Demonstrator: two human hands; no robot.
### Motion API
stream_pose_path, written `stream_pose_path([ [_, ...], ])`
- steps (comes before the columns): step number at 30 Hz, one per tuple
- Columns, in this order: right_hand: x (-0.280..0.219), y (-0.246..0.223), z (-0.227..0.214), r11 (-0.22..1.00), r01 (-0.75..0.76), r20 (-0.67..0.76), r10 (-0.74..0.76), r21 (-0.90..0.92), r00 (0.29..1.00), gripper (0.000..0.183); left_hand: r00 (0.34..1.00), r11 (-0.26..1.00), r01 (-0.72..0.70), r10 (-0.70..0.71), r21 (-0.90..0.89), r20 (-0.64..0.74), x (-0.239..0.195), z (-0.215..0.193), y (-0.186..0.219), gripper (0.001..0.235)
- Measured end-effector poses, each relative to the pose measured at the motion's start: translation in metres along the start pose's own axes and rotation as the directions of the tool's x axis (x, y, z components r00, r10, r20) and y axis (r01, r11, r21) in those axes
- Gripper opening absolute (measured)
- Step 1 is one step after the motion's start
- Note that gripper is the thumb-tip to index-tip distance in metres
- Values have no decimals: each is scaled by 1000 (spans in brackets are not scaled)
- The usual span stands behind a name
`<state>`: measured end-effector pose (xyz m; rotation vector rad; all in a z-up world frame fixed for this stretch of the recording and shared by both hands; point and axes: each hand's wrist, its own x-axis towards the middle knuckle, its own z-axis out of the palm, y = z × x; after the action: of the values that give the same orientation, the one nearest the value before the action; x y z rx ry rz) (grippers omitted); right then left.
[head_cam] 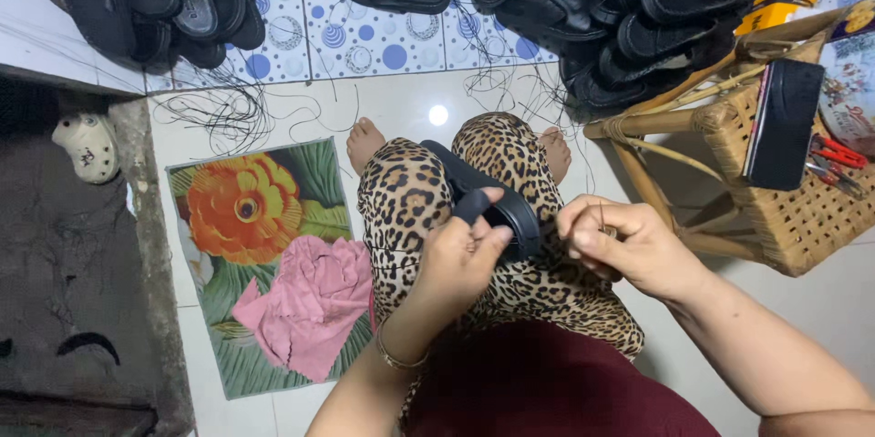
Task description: The person sits on the floor and sews a black shoe using a needle and thread. They hold the shoe in their left hand and use their right hand to push the needle through the sole and upper, pulling the thread tight repeatedly.
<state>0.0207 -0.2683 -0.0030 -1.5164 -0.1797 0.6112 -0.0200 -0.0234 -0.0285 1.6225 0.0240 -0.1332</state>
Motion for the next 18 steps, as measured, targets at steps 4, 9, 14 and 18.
stream_pose_path([
  [4,-4,-4,9,998,-55,48,53,37,997,41,991,998,-50,55,46,-125,3,2,-2,30],
  [9,-3,-1,10,896,-192,314,62,401,947,20,983,983,-9,-25,-182,-180,4,-18,-18,29],
  [14,8,-13,39,977,132,173,-102,-167,980,23,978,864,173,-209,-473,-23,-7,-24,31,29],
  [18,14,-23,72,577,470,160,-506,-668,848,9,977,806,213,-177,-553,118,-18,-11,42,20],
])
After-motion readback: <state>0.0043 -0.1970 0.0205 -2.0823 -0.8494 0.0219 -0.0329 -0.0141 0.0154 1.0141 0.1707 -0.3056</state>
